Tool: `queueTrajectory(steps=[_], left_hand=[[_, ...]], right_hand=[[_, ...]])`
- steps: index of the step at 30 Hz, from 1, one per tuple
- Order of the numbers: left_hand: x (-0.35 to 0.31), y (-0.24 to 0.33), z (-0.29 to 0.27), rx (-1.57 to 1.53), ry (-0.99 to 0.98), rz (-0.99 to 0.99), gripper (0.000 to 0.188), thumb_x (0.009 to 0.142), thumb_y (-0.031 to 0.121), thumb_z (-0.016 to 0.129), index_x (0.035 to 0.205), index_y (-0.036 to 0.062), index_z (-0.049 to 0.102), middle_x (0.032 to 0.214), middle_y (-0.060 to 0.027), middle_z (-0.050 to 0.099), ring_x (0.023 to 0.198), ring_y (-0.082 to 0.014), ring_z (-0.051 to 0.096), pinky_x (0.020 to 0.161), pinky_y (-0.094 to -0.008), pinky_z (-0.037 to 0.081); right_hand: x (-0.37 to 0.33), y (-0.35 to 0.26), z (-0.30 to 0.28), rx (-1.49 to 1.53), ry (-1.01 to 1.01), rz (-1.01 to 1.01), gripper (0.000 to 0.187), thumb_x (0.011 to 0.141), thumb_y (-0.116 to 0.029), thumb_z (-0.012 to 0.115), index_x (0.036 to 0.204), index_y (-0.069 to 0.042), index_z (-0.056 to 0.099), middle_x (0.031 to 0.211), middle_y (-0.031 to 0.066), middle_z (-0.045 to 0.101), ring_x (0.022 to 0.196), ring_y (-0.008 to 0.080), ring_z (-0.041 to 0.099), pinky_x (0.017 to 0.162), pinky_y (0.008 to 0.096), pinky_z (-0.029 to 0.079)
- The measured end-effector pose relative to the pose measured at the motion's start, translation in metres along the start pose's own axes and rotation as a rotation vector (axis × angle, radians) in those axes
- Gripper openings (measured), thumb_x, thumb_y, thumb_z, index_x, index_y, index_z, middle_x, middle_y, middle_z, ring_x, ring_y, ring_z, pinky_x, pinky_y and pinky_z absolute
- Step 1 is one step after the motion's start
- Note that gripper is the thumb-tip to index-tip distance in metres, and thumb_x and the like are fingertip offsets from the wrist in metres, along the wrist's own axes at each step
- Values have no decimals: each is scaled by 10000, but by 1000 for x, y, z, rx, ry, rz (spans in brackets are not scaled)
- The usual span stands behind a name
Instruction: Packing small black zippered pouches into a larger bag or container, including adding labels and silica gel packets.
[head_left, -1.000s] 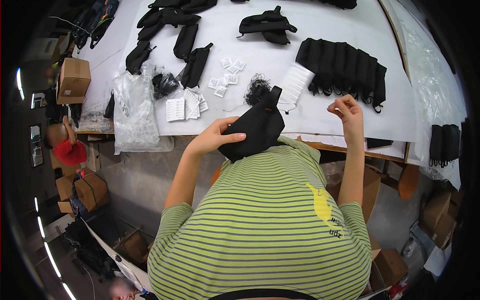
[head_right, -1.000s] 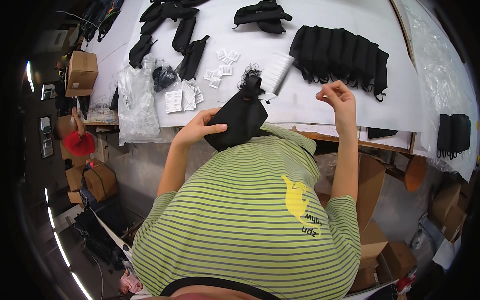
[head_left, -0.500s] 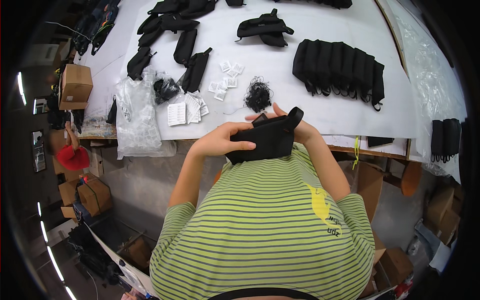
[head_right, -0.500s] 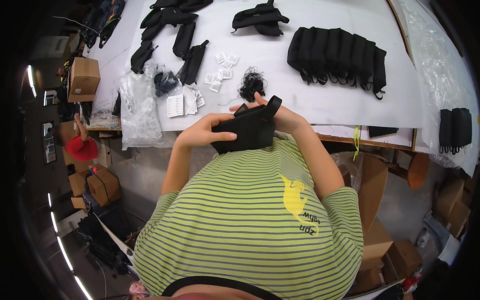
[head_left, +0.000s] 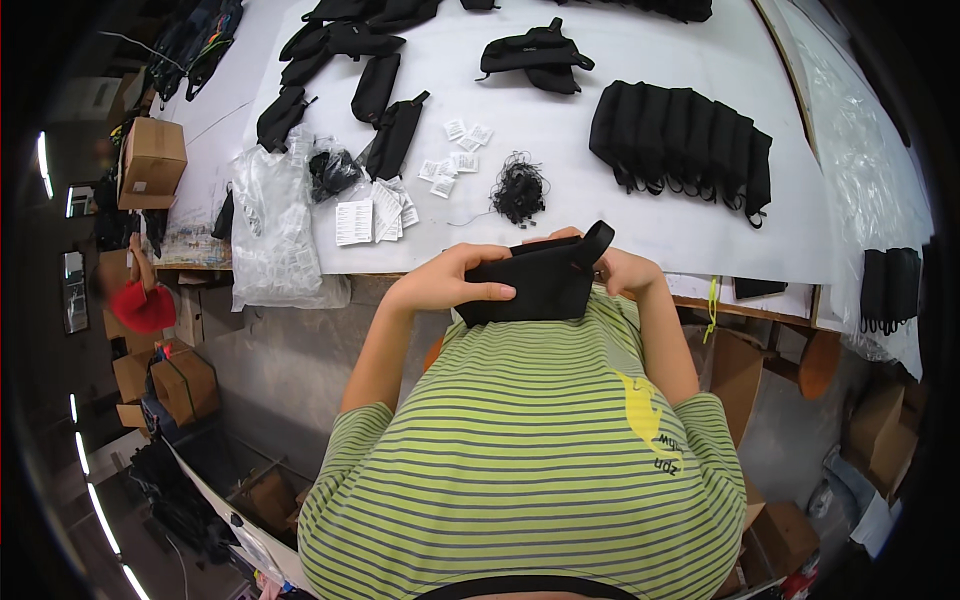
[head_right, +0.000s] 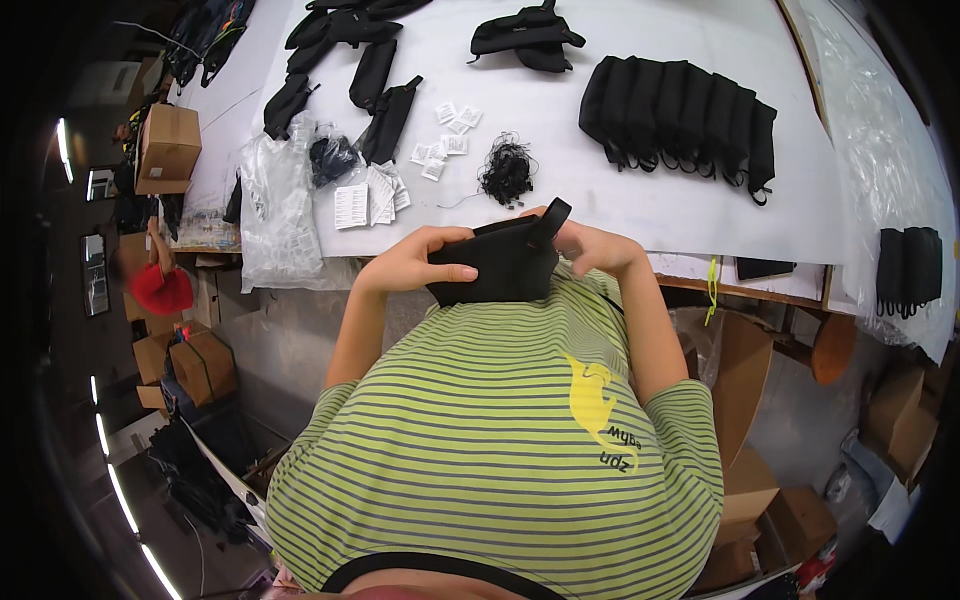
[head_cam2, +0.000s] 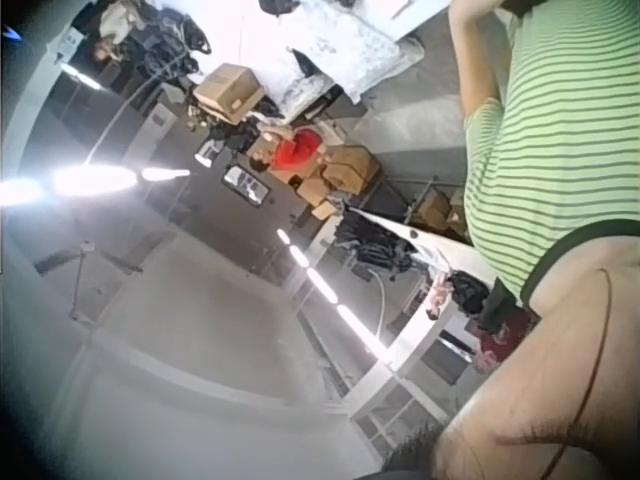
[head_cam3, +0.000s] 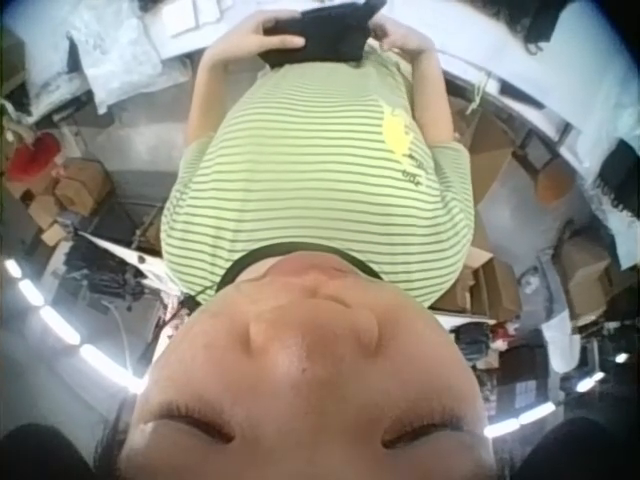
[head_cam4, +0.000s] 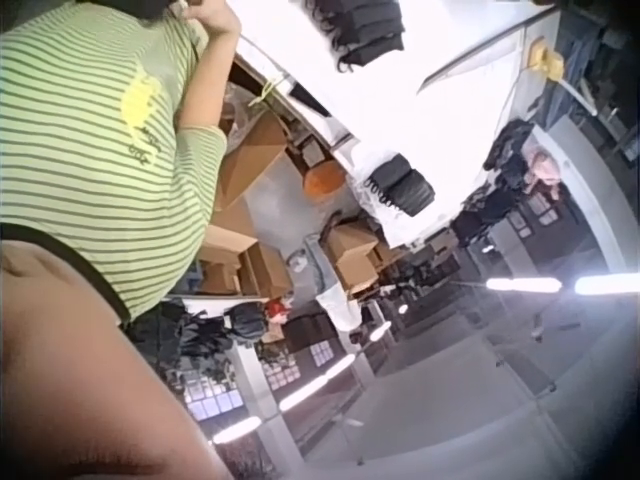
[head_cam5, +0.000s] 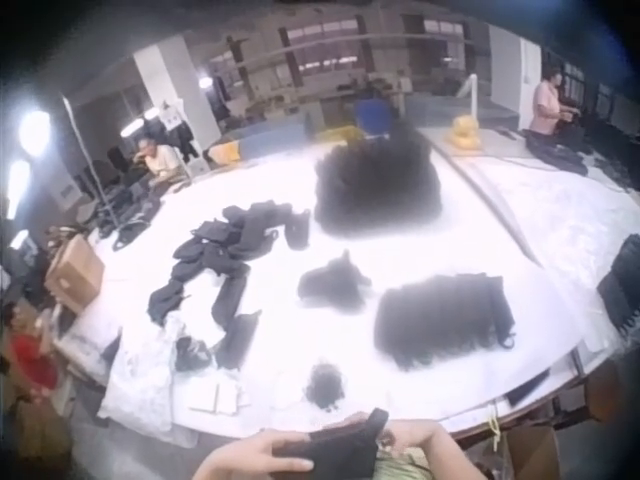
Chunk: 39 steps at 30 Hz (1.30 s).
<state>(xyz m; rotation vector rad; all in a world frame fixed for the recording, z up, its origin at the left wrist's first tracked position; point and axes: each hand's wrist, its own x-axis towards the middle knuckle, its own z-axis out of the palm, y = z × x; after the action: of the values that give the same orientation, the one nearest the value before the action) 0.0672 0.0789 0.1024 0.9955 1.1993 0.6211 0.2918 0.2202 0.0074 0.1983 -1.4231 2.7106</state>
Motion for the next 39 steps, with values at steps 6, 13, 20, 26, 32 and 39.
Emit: queueTrajectory(steps=[6, 13, 20, 26, 32, 39], left_hand=[[-4, -2, 2, -97, 87, 9, 371, 818, 207, 678, 1073, -33, 555, 879, -14, 593, 795, -59, 503, 706, -225, 438], [-5, 0, 2, -112, 50, 4, 360, 824, 208, 675, 1068, -29, 558, 881, -2, 588, 799, -44, 494, 704, -211, 435], [-3, 1, 5, -77, 83, 26, 370, 826, 215, 673, 1082, -26, 555, 864, 0, 588, 772, -48, 489, 693, -209, 430], [-1, 12, 9, 81, 101, 20, 392, 823, 240, 669, 1091, -24, 558, 798, -24, 592, 706, -62, 490, 629, -222, 426], [-4, 17, 16, 168, 154, 15, 358, 825, 241, 659, 1056, -18, 568, 723, -39, 581, 635, -68, 465, 559, -240, 402], [-2, 26, 20, 357, 167, 11, 361, 814, 254, 659, 1042, -12, 570, 640, -67, 558, 550, -101, 462, 507, -248, 377]], right_hand=[[-10, -8, -3, -78, 492, 359, 330, 751, -54, 679, 1059, -40, 560, 1083, 82, 575, 961, 148, 573, 869, 295, 443], [-41, -20, -38, 454, 417, -273, 325, 900, -227, 533, 1134, -18, 446, 723, 142, 561, 361, 146, 444, 343, 211, 389], [-52, -54, -45, -18, 958, -200, 260, 807, -162, 659, 912, -4, 481, 680, 50, 476, 512, 86, 438, 448, 162, 347], [15, -48, -18, 915, 810, -580, 173, 843, -175, 638, 846, -32, 541, 724, 44, 505, 648, 127, 428, 533, 244, 362], [9, -57, -42, 799, 1202, -570, 250, 846, -294, 627, 799, -52, 586, 706, 19, 500, 644, 137, 461, 570, 261, 383], [31, -54, -20, 756, 1069, -489, 320, 863, -338, 563, 677, -78, 539, 497, 14, 405, 459, 116, 361, 429, 253, 274]])
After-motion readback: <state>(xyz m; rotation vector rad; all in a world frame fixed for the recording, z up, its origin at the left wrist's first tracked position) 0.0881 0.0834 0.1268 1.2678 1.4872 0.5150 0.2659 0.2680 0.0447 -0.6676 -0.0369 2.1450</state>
